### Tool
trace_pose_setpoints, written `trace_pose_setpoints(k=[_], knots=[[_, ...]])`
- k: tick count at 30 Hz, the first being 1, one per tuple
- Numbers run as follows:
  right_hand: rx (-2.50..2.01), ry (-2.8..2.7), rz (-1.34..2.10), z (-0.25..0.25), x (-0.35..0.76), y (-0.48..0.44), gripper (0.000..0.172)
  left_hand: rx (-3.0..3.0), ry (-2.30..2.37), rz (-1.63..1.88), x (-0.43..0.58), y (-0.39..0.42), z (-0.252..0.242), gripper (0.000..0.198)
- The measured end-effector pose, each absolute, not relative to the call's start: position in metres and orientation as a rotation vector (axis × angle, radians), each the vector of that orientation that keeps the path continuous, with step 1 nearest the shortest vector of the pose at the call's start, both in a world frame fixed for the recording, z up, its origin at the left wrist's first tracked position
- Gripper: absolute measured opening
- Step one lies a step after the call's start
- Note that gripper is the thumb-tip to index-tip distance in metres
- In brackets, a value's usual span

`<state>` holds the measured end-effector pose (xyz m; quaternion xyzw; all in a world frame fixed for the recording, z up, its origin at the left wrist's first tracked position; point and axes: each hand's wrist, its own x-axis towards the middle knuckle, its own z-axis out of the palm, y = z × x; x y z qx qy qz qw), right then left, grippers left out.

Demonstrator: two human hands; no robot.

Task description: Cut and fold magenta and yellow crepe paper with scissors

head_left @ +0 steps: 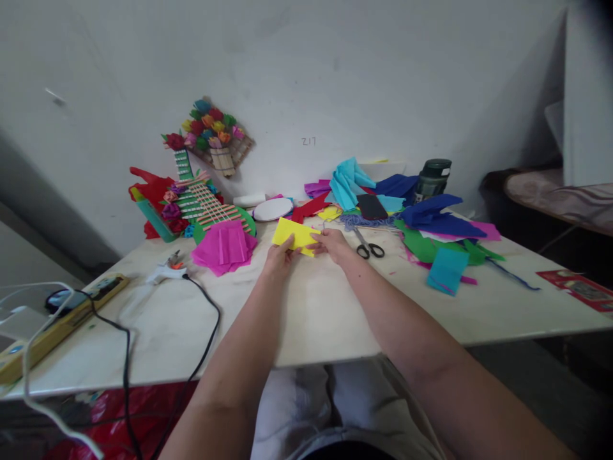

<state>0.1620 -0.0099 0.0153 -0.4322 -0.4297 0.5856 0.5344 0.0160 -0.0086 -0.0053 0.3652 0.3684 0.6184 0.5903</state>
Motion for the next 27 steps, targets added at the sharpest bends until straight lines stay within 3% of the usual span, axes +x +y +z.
trace_pose_setpoints(k=[11,21,27], knots=[[-0.975,-1.086,1.376,0.010,0.160,-0.007,0.023,0.643,0.734,1.363,0.026,-0.016,-0.002,0.029],[-1.016,-1.108,1.309,0.011,0.165,-0.003,0.014,0.455,0.647,1.368,0.026,-0.012,-0.002,0.022],[-1.371,-1.382,0.962,0.023,0.185,0.001,0.016,0.374,0.653,1.447,0.021,-0.011,-0.001,0.013]])
